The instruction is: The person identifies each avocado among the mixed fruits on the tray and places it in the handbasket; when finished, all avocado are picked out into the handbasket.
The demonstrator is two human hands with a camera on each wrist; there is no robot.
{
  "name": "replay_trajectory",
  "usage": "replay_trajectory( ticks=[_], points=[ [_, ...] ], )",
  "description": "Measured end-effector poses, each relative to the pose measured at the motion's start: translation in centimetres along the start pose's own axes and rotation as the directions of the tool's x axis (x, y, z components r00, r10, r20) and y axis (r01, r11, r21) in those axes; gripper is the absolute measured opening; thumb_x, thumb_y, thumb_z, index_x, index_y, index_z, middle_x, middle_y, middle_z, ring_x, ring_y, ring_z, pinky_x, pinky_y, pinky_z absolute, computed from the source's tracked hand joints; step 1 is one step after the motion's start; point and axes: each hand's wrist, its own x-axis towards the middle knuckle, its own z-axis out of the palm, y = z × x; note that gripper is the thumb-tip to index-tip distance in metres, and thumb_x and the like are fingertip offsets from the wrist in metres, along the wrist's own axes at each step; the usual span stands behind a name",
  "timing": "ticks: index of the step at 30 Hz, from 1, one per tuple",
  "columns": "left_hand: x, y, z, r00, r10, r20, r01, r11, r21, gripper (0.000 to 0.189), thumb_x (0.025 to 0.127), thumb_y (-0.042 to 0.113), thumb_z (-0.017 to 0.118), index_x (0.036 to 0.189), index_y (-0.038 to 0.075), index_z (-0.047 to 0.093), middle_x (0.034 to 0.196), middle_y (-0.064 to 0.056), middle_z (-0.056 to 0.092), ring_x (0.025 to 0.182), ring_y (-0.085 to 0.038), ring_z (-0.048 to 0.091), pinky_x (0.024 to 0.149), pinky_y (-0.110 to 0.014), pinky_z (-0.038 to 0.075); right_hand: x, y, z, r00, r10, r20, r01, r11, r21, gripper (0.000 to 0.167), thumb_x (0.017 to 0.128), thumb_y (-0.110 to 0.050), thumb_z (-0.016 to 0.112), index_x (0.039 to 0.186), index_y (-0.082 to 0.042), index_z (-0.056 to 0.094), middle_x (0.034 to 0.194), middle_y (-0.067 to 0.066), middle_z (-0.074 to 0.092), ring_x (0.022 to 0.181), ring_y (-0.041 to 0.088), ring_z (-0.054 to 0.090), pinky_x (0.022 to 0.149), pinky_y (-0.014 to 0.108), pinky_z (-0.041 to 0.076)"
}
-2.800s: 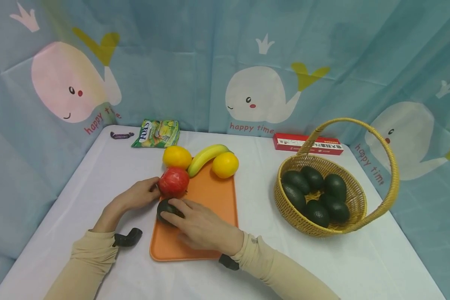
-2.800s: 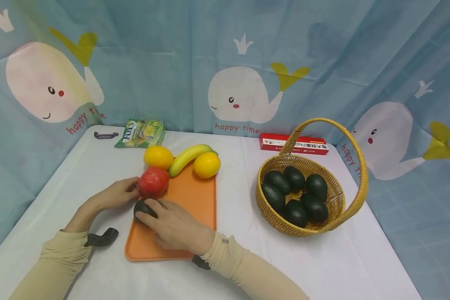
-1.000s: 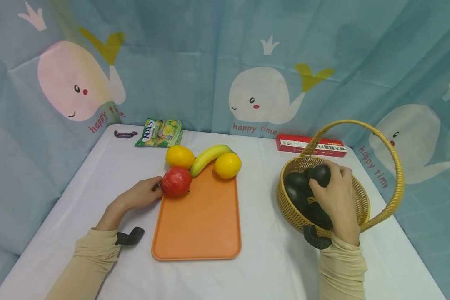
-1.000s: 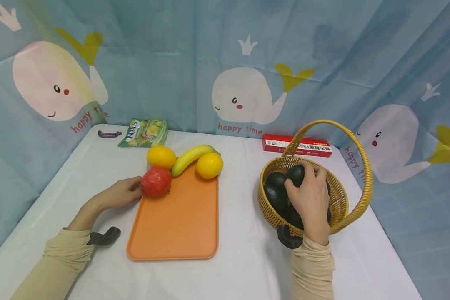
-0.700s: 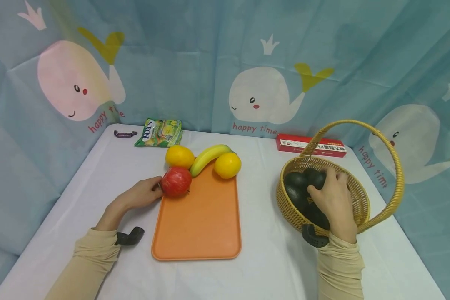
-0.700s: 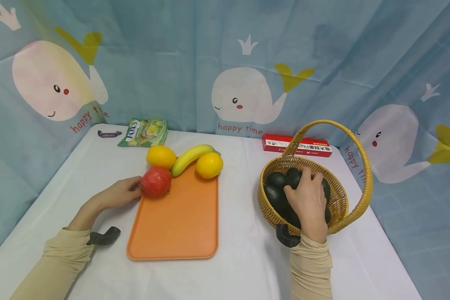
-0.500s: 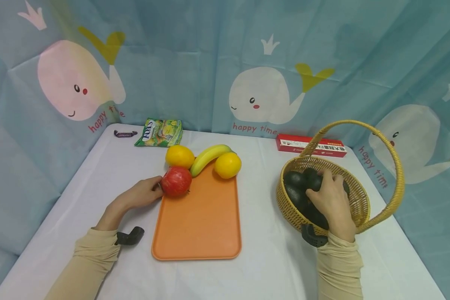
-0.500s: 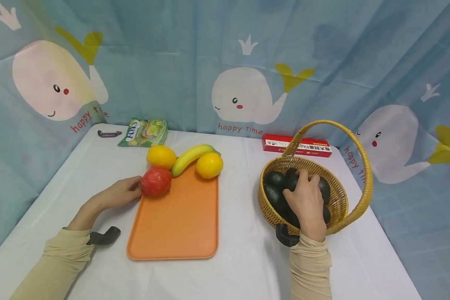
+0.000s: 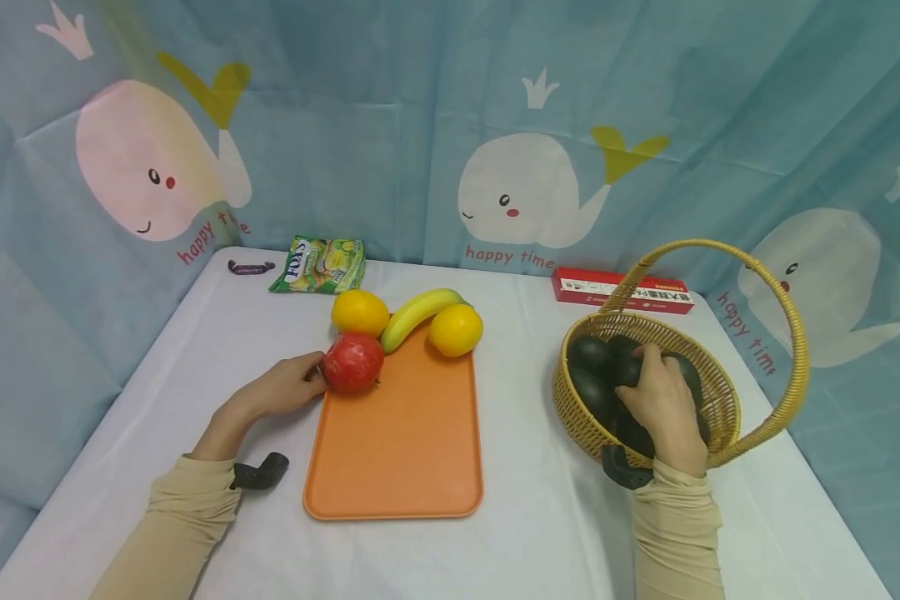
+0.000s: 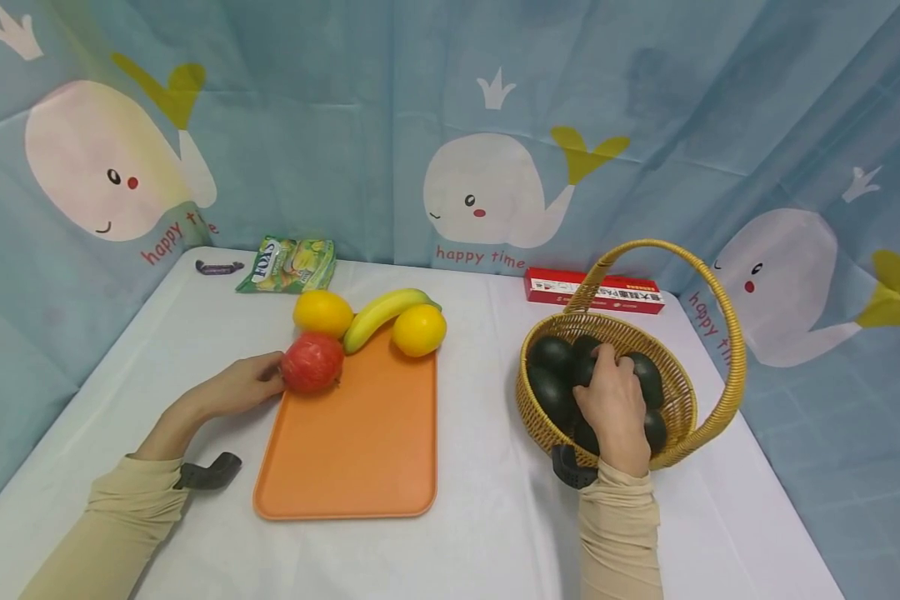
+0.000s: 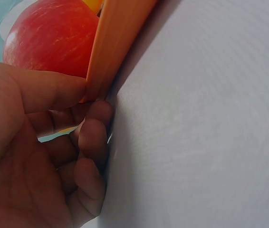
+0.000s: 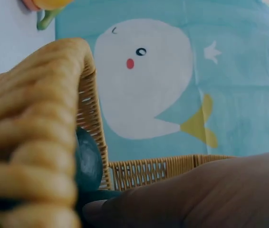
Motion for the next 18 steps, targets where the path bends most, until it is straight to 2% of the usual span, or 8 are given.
replay_trajectory(
  ticks=[9, 18],
  points=[
    [-0.08, -0.04, -0.04, 1.0, 0.006, -0.003, -0.006, 1.0, -0.003, 0.01, 0.093, 0.016, 0.05, 0.097, 0.007, 0.053, 0.078, -0.005, 0.049, 0.083, -0.021, 0.051, 0.072, -0.035, 0.039, -0.03, -0.2, -0.17, 1.0, -0.008, 0.012, 0.008, 1.0, -0.005, 0.054, 0.09, -0.014, 0.059, 0.136, 0.004, 0.039, 0.13, 0.038, 0.043, 0.115, 0.054, 0.049, 0.09, 0.063, 0.044],
    [-0.05, -0.01, -0.03, 1.0, -0.004, 0.001, 0.004, 1.0, -0.006, 0.011, 0.094, 0.017, 0.05, 0.096, 0.007, 0.053, 0.078, -0.005, 0.049, 0.083, -0.021, 0.051, 0.072, -0.035, 0.039, -0.11, -0.15, -0.12, 0.999, 0.028, 0.02, -0.028, 0.999, 0.02, 0.054, 0.088, -0.011, 0.066, 0.132, 0.003, 0.039, 0.127, 0.038, 0.04, 0.111, 0.055, 0.05, 0.089, 0.062, 0.045]
  ],
)
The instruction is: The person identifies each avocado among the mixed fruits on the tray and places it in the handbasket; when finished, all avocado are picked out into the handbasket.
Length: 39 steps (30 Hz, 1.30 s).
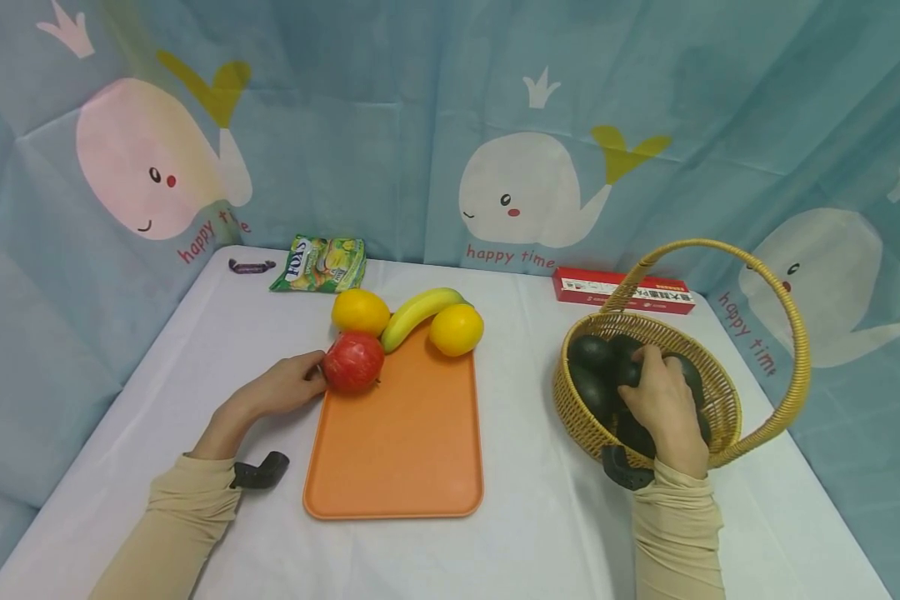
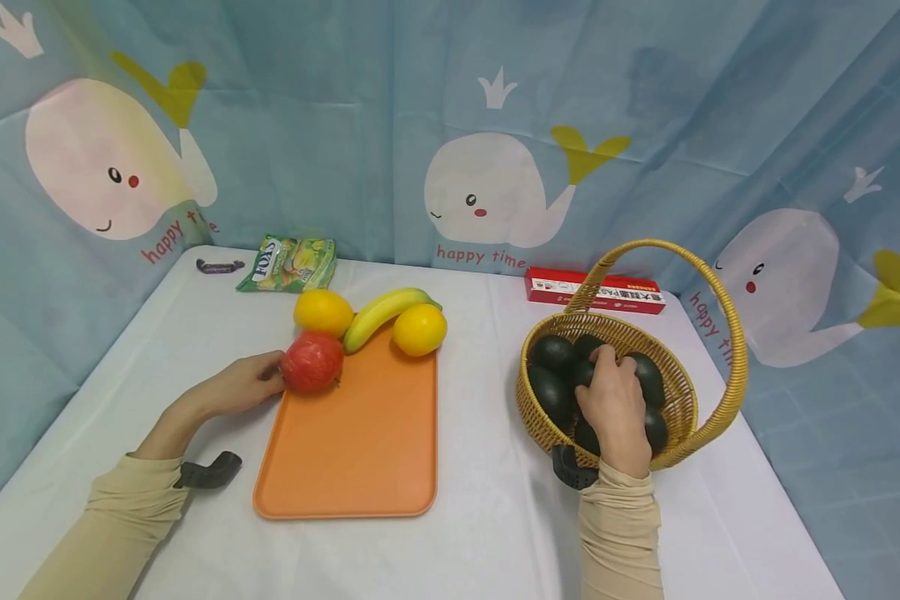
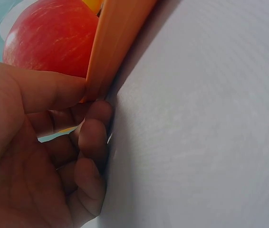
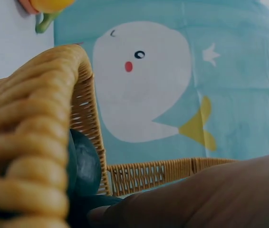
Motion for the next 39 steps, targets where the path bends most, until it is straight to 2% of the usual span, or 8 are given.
replay_trajectory(
  ticks=[6, 24, 34, 39],
  points=[
    [0.01, -0.02, 0.0, 1.0, 0.006, -0.003, -0.006, 1.0, 0.001, 0.009, 0.093, 0.016, 0.05, 0.095, 0.007, 0.052, 0.077, -0.004, 0.049, 0.082, -0.021, 0.051, 0.072, -0.034, 0.039, 0.03, 0.09, 0.05, 1.0, 0.012, -0.005, -0.012, 1.0, -0.006, 0.052, 0.084, -0.009, 0.071, 0.125, 0.003, 0.041, 0.12, 0.036, 0.04, 0.105, 0.051, 0.05, 0.085, 0.061, 0.045],
    [-0.08, -0.09, -0.04, 1.0, -0.001, 0.0, 0.001, 1.0, 0.005, 0.009, 0.092, 0.015, 0.05, 0.096, 0.007, 0.053, 0.079, -0.005, 0.05, 0.084, -0.021, 0.051, 0.073, -0.035, 0.04, 0.09, 0.55, 0.01, 1.0, -0.002, -0.017, 0.002, 1.0, -0.009, 0.052, 0.083, -0.017, 0.074, 0.119, 0.002, 0.041, 0.112, 0.034, 0.043, 0.097, 0.051, 0.053, 0.074, 0.057, 0.046],
    [-0.08, -0.19, 0.04, 1.0, 0.003, -0.003, -0.003, 1.0, -0.004, 0.009, 0.093, 0.015, 0.049, 0.095, 0.007, 0.052, 0.078, -0.005, 0.05, 0.084, -0.021, 0.051, 0.073, -0.035, 0.039, 0.08, 0.59, -0.05, 1.0, -0.002, -0.015, 0.001, 1.0, -0.015, 0.051, 0.084, -0.019, 0.073, 0.119, 0.0, 0.041, 0.113, 0.033, 0.043, 0.097, 0.051, 0.054, 0.072, 0.057, 0.046],
    [-0.07, -0.35, 0.05, 1.0, 0.005, 0.011, -0.005, 1.0, -0.007, 0.011, 0.093, 0.016, 0.05, 0.097, 0.006, 0.054, 0.079, -0.005, 0.051, 0.083, -0.021, 0.051, 0.073, -0.035, 0.04, -0.17, 0.54, -0.07, 0.999, -0.008, -0.033, 0.007, 1.0, -0.006, 0.048, 0.086, -0.021, 0.07, 0.121, 0.0, 0.044, 0.119, 0.032, 0.042, 0.099, 0.048, 0.052, 0.075, 0.058, 0.045]
  ],
)
